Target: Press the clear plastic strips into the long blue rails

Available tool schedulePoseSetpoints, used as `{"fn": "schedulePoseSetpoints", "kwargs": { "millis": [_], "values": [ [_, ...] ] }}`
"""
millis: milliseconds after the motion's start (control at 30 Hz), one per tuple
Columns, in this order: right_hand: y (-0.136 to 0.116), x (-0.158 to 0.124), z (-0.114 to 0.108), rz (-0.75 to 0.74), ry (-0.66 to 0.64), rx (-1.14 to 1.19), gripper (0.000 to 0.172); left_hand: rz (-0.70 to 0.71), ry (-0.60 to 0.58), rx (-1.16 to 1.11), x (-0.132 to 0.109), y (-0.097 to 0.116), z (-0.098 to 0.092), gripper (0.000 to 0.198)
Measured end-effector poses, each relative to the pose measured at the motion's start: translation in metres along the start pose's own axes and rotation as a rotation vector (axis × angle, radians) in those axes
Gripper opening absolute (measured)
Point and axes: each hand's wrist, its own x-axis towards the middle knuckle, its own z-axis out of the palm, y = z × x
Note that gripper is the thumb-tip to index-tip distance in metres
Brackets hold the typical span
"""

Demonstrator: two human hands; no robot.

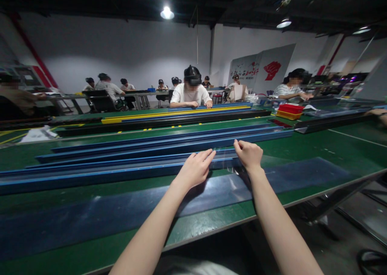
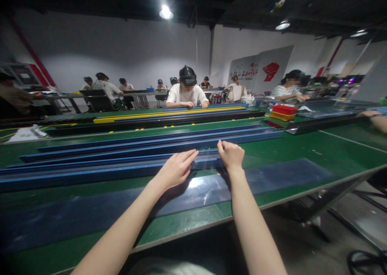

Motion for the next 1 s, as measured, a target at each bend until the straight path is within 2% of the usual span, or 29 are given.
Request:
{"fn": "schedulePoseSetpoints", "kwargs": {
  "millis": [333,700,1000],
  "values": [
    [-0.003,-0.002,0.002,-0.099,0.087,0.044,0.052,-0.086,-0.028,0.094,0.001,-0.001,0.005,0.046],
    [-0.003,0.0,0.007,-0.251,0.146,0.026,0.038,-0.087,-0.006,0.17,0.003,-0.01,0.014,0.032],
    [-0.003,0.001,0.012,-0.345,0.096,0.053,0.03,-0.137,-0.018,0.163,0.001,-0.015,0.025,0.034]
  ]
}}
